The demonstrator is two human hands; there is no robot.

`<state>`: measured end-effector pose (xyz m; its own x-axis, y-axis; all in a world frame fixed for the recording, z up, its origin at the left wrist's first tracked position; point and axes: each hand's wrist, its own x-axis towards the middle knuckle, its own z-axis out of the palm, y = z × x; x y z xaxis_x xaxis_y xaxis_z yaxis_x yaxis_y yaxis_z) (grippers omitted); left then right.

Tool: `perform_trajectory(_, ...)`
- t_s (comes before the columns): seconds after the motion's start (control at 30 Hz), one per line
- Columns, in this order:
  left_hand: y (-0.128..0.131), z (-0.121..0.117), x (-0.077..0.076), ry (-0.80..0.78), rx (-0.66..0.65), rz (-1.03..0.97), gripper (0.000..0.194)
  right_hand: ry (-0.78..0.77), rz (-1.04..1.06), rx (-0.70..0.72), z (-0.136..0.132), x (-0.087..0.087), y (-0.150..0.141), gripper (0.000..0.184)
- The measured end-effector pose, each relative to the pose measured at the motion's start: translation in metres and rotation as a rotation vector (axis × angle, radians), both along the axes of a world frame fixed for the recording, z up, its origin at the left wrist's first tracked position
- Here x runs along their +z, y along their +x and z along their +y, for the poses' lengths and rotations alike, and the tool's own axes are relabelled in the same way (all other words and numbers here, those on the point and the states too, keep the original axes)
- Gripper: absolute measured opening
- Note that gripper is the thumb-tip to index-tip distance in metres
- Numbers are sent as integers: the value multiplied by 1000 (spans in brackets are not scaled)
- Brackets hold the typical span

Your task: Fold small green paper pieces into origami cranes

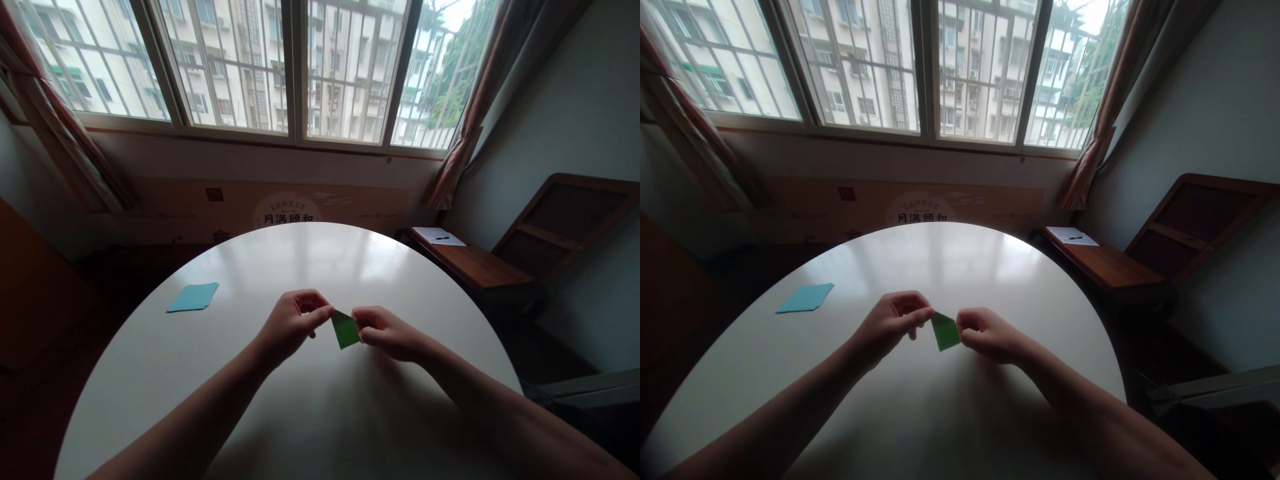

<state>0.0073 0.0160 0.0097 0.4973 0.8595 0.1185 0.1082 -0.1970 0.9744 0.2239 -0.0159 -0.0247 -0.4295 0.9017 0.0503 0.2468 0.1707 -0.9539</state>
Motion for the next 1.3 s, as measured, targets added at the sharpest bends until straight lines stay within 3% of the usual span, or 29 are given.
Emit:
perform_trajectory(0.23, 3, -1, -7, 28, 43, -20, 26, 104, 197, -115, 0, 3, 0, 27)
perform_trajectory(0.43, 5, 0, -13, 45, 15, 35, 26, 165, 183, -181, 1, 0, -2, 25)
perform_trajectory(0.6, 5, -2, -15, 266, -22, 159, 14, 258, 2, -200, -2, 0, -2, 14)
perform_trajectory(0.7, 5, -6, -15, 393, -80, 228, 2, 387, -118, -148, -6, 3, -4, 9)
perform_trajectory(0.83, 4, -9, -15, 500, -138, 301, 7, 493, -173, -64, -11, 5, -5, 6)
perform_trajectory(1.3, 2, -11, -13, 587, -263, 351, 11, 608, -229, 65, -14, 7, -4, 12)
